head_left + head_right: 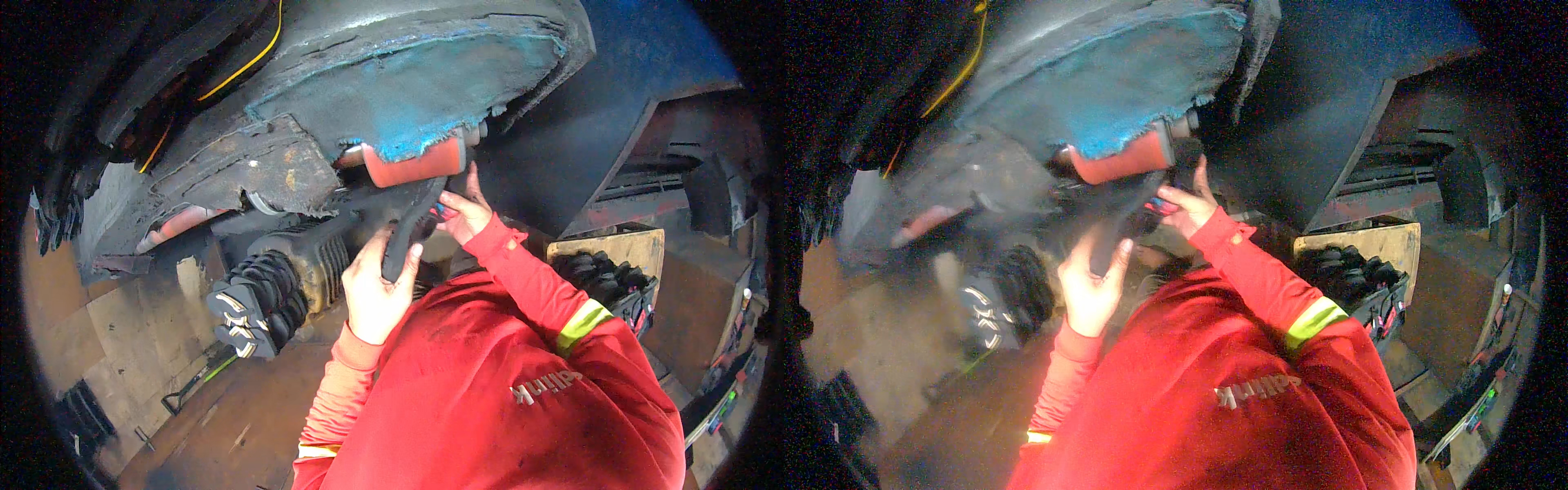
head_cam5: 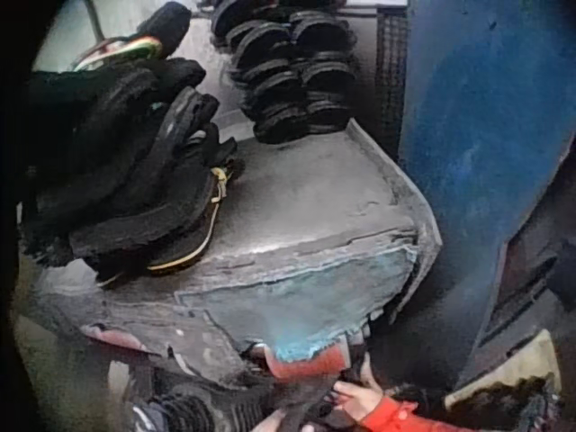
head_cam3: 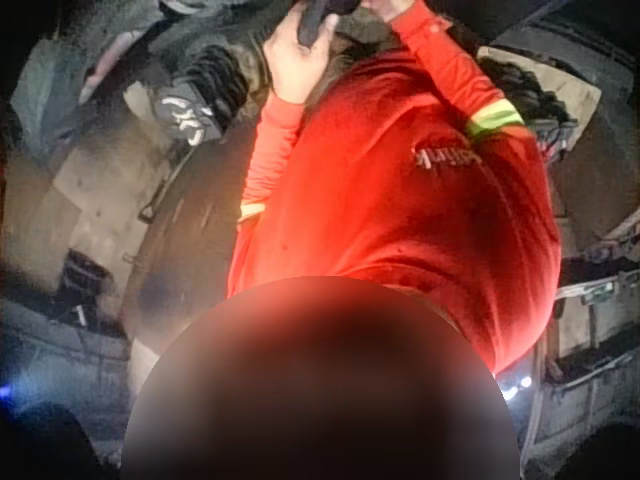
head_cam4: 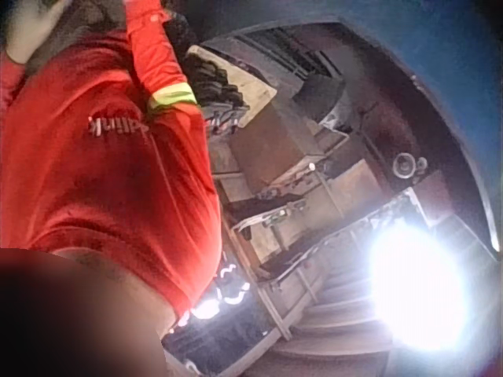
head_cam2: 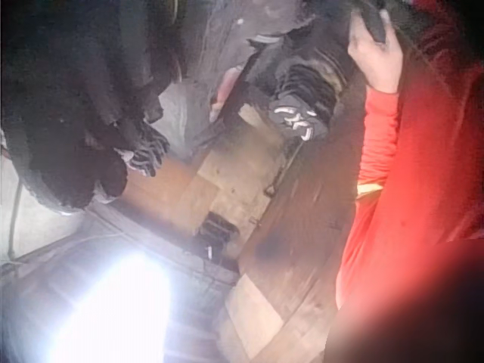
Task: The person repeatedly presses the sole of a shoe against a rotating drum on a shoe repair machine, then removes the shoe and places it on a stack. The person repeats this process with multiple shoes, handling them one at a time.
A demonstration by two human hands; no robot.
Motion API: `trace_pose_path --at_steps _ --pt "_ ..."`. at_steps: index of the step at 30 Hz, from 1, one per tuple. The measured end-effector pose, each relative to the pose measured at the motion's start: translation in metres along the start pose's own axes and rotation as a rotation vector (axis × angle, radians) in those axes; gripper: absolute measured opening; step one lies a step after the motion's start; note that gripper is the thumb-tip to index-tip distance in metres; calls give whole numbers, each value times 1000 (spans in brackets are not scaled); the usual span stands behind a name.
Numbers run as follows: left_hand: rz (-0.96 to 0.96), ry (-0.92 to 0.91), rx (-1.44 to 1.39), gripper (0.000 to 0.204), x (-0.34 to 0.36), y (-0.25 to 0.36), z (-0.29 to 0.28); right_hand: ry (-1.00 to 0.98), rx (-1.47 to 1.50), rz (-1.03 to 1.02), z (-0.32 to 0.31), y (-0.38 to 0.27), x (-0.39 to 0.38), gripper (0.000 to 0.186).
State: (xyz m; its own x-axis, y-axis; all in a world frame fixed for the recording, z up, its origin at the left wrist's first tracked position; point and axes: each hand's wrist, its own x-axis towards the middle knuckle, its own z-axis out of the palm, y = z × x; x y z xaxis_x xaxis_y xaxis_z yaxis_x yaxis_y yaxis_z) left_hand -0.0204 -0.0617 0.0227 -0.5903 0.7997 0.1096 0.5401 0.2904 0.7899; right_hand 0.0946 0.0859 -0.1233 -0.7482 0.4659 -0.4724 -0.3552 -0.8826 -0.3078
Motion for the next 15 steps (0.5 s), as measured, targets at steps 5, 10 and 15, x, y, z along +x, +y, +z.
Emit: trace_pose_path --at_steps 5,10,15 --pt "-21 66 126 37 19 16 -2 -24 11 168 10 -1 24 84" --pt "-137 45 132 28 36 28 18 -153 -41 243 1 -17 28 48" --pt "-220 34 218 27 47 32 46 115 -153 371 -8 -47 21 46"
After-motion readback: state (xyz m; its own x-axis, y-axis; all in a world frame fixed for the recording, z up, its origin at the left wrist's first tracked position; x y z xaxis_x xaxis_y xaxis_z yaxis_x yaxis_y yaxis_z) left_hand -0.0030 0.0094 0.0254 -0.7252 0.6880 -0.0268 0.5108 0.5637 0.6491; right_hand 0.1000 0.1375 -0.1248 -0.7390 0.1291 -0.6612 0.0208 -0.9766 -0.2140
